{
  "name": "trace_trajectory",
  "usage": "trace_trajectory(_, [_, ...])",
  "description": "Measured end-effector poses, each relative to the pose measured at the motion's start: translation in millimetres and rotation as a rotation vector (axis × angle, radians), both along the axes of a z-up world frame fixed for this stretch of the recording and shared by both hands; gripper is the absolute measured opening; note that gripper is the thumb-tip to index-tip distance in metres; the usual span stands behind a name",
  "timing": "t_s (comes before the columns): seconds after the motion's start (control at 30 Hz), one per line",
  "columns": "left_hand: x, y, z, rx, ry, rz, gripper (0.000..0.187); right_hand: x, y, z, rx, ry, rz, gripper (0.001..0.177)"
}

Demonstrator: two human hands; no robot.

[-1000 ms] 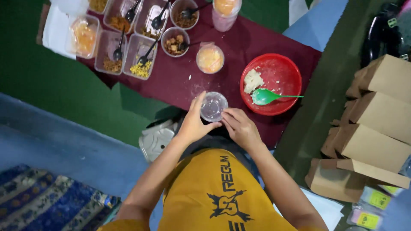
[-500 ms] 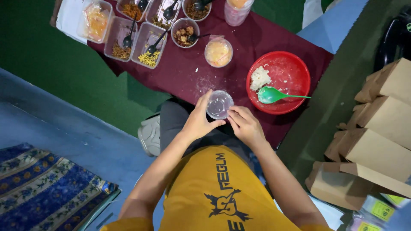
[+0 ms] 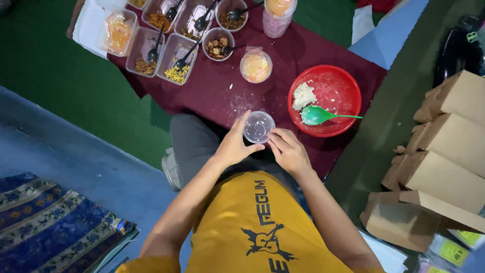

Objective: Packaging rice and condiments into boxes and filling small containers with rice.

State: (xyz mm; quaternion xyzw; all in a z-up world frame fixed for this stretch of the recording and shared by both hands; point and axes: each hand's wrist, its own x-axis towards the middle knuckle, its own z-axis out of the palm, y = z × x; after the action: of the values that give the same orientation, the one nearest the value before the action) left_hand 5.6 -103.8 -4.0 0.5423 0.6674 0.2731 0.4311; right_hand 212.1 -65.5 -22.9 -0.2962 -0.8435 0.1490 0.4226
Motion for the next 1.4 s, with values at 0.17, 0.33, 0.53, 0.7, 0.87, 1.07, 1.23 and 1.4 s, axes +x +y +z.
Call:
trace_trajectory(0.17, [-1.6, 1.6, 3.7, -0.020, 0.048, -0.044, 0.118, 0.4, 1.3, 1.2, 0.021, -0.016, -0.010, 0.015])
trace_trajectory(0.33, [-5.8, 7.7, -0.8, -0.036, 0.055, -0.092, 0.121, 2.0, 4.7, -26.0, 0.031, -0.027, -0.059, 0.016])
trace_trajectory(0.53, [-16.8, 16.3, 2.0, -0.093, -0.068, -0.116, 0.129, -4.3, 4.0, -29.0, -0.017, -0.034, -0.121, 0.015])
trace_trajectory(0.7, [-51.5, 7.3, -86.2, -0.339, -0.008, -0.263, 0.083, -13.7, 7.4, -53.4, -0.076, -0.030, -0.241, 0.012])
trace_trajectory(0.87, [-126.5, -16.8, -267.0, -0.605, 0.213, -0.456, 0.055, -36.4, 16.9, -63.3, -0.060, -0.048, -0.356, 0.013])
trace_trajectory(1.07, [-206.7, 11.6, -446.7, -0.624, 0.641, -1.166, 0.059, -87.4, 28.0, -86.6, -0.314, -0.045, -0.328, 0.015])
trace_trajectory(1.23, [-235.5, 52.7, -514.8, -0.624, 0.547, -1.172, 0.059, -124.7, 21.4, -122.5, -0.338, -0.001, -0.353, 0.012])
trace_trajectory(1.4, [-237.4, 88.5, -529.7, -0.605, 0.467, -1.106, 0.058, -143.7, 13.8, -129.5, -0.412, -0.116, -0.507, 0.017])
